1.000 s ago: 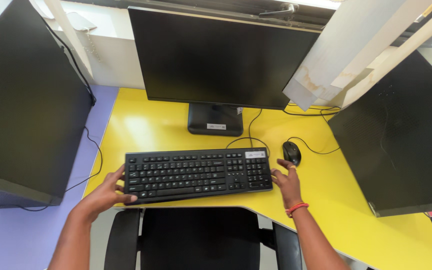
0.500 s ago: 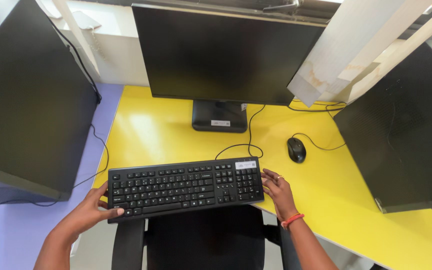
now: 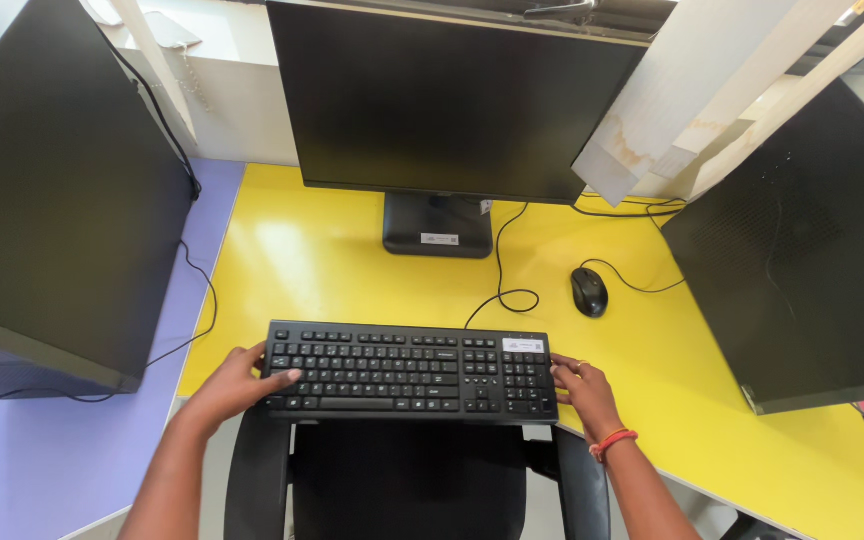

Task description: The person moves an office chair to position it in front of a computer desk. They then pick up a keyboard, flip it over to inspect the underside, and place it back on the desk. The person repeats this process at a second desk, also adjusting the mouse and monitor cables.

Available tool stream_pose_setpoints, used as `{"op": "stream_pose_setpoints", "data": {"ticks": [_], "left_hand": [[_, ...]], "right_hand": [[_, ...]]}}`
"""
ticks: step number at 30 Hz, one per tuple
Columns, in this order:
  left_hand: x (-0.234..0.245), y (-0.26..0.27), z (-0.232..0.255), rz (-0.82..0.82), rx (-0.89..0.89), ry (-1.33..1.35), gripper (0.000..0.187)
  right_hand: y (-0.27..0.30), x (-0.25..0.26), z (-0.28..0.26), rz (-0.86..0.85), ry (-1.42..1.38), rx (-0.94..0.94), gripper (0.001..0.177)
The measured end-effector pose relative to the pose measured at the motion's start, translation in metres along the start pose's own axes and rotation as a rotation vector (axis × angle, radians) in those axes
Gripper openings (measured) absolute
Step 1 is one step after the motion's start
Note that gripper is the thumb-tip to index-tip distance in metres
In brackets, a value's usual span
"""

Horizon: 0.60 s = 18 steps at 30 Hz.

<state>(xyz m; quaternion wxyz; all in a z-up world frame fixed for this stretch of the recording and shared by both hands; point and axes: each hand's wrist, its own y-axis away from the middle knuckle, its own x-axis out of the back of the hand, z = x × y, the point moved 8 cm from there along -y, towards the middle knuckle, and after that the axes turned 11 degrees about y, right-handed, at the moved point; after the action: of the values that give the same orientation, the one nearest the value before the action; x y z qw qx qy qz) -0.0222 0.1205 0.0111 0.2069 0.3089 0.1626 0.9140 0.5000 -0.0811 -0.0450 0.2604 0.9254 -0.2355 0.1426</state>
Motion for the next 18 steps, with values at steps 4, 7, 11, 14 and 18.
{"op": "stream_pose_setpoints", "data": {"ticks": [4,7,11,14,18], "left_hand": [[-0.015,-0.016,0.007,-0.026,0.058,-0.022,0.077],[-0.019,-0.027,0.011,-0.006,0.033,-0.033,0.076],[-0.027,-0.044,0.009,0.068,-0.024,-0.042,0.068],[-0.031,-0.053,0.006,0.184,-0.072,-0.150,0.070],[-0.040,-0.065,-0.002,0.249,-0.048,-0.248,0.089]], "right_hand": [[-0.016,0.010,0.000,0.046,-0.002,0.036,0.043],[-0.024,0.015,-0.008,0.088,0.009,0.082,0.041],[-0.027,0.018,-0.019,0.175,0.216,0.072,0.042],[-0.028,0.018,-0.027,0.205,0.252,0.129,0.044],[-0.034,0.013,-0.034,0.201,0.183,0.271,0.049]]}}
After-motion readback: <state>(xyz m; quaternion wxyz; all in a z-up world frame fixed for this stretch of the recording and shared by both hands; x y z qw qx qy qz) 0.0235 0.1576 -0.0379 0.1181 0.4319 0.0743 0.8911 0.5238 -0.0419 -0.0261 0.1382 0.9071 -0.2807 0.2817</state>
